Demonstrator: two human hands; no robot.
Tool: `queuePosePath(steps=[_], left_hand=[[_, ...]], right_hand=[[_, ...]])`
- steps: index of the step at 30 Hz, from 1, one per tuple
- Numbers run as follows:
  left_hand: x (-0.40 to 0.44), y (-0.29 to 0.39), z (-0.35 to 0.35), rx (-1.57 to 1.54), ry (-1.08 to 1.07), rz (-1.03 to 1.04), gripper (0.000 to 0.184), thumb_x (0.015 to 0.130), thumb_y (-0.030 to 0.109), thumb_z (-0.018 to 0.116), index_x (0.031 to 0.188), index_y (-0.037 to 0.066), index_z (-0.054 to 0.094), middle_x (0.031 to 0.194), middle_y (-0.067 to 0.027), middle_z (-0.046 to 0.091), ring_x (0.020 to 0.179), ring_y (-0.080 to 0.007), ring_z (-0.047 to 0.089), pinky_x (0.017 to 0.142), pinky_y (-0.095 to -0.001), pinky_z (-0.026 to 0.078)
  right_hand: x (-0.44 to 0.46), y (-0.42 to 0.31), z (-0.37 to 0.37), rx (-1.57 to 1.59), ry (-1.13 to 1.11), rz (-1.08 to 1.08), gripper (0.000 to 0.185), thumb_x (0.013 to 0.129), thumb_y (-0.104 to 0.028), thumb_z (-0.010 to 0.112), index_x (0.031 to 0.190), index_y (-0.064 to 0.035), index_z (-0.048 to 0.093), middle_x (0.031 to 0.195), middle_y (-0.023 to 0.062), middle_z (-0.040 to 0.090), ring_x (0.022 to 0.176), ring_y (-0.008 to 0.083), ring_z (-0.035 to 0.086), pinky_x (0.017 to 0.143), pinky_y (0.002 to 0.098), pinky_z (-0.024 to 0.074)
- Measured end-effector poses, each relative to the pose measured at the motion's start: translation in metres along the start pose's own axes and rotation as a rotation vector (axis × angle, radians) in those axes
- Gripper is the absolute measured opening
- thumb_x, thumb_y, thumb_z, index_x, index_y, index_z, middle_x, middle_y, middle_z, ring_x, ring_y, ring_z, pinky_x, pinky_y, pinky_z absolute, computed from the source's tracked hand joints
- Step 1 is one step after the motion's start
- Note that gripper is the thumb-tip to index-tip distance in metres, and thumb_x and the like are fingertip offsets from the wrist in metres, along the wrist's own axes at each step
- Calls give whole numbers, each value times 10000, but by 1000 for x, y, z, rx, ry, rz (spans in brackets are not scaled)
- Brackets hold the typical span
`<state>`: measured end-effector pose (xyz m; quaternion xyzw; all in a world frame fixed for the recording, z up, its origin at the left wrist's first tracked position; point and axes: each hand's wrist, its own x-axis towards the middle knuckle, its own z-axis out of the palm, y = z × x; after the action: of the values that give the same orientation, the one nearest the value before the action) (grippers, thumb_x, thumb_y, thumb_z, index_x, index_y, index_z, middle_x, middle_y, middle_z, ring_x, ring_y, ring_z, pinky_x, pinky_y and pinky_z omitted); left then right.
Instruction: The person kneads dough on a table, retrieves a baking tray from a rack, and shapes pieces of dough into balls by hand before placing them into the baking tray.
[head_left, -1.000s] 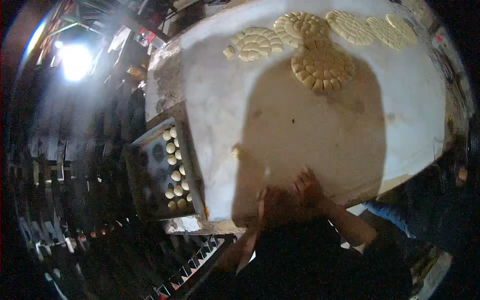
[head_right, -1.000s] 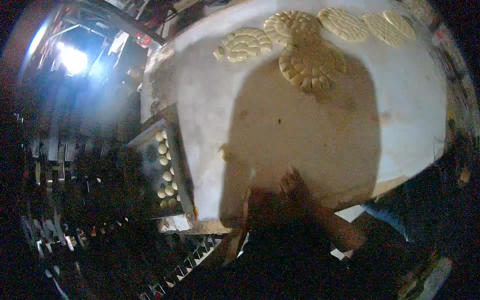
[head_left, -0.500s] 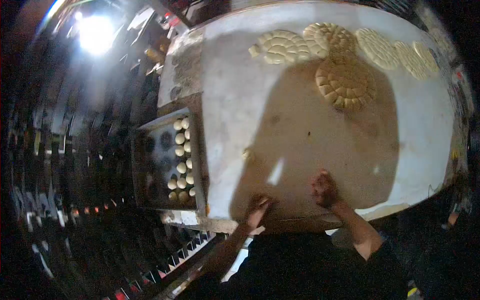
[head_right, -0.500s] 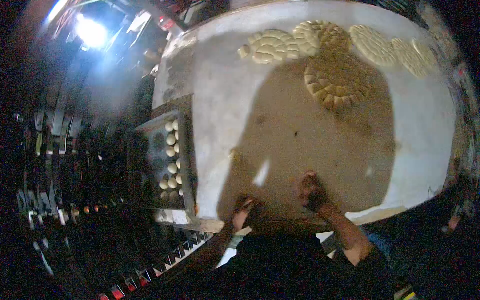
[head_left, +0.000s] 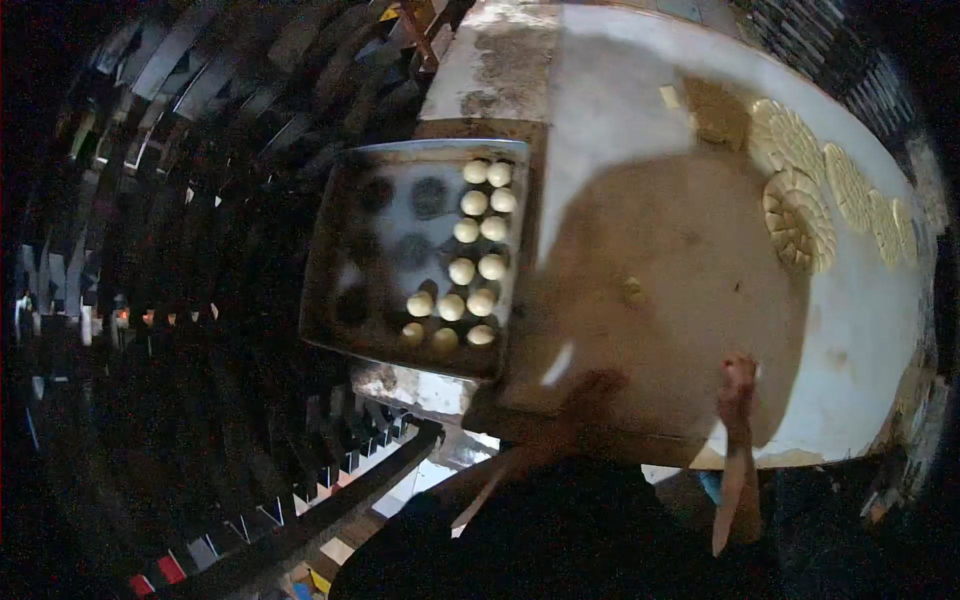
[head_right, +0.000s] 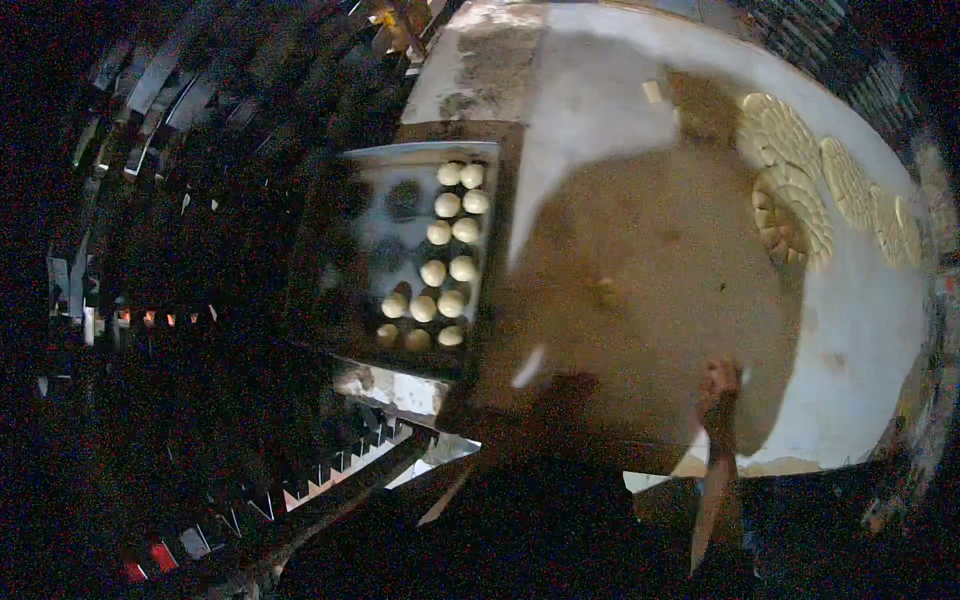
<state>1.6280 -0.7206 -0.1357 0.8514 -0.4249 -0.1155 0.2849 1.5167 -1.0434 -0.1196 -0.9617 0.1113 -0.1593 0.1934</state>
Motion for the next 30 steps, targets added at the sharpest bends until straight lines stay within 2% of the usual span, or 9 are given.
queuePosePath(steps=[5,10,12,13,16,18,20,25,30], left_hand=[[-17,-71,-161,538,308,9,331,942,158,565,1206,-32,507,1089,-202,552,976,-365,557,853,-502,451],[15,-229,-262,-59,272,-335,265,955,127,465,1138,-55,524,983,-246,581,915,-440,558,721,-520,445],[12,-302,-211,139,342,-320,440,865,159,593,1265,5,493,1020,-266,623,842,-468,591,719,-515,490],[13,-307,-212,135,366,-307,520,850,183,623,1309,1,459,1020,-268,631,839,-471,597,730,-516,497],[9,-268,-243,-89,395,-240,715,869,270,641,1404,-80,321,981,-253,630,896,-452,593,786,-527,484],[16,-263,-254,-89,189,-554,930,823,311,703,1472,-71,157,1117,-300,595,1000,-452,584,877,-509,471],[9,-226,-288,-314,197,-681,948,824,305,698,1481,-57,119,1221,-315,550,1072,-449,564,913,-513,447],[81,-163,-263,-39,565,-443,780,798,327,753,1393,-31,398,1188,-231,593,1098,-403,563,922,-517,456],[296,-90,-162,-748,-246,-153,524,850,241,758,1293,59,544,1138,-105,616,1067,-285,604,928,-427,511]], right_hand=[[36,1,-29,-55,-435,745,358,947,-325,560,1029,9,656,937,143,624,797,310,625,791,445,506],[180,-262,39,931,-374,442,374,944,-221,608,1215,33,565,1137,129,606,1011,241,616,848,364,541],[235,-343,63,401,-182,-316,359,899,-194,675,1201,-24,583,1149,146,627,1001,221,638,826,348,539],[248,-381,94,783,-191,-168,340,871,-214,721,1151,-63,603,1039,115,670,934,213,666,797,347,539],[297,-419,181,735,-232,-385,351,874,-296,717,1130,-79,615,1043,129,679,994,320,663,827,381,532],[295,-406,216,238,-159,-543,312,881,-265,694,1106,-59,627,1106,157,654,1099,362,605,892,441,508],[278,-384,202,524,13,-550,279,886,-238,670,1084,-45,633,1128,171,642,1137,374,574,947,471,473],[191,-240,95,266,300,-113,162,906,-197,596,905,-35,598,958,143,619,925,315,582,873,459,447],[97,-86,67,-134,324,136,169,922,-183,574,840,-36,551,824,135,569,766,312,535,758,437,425]])
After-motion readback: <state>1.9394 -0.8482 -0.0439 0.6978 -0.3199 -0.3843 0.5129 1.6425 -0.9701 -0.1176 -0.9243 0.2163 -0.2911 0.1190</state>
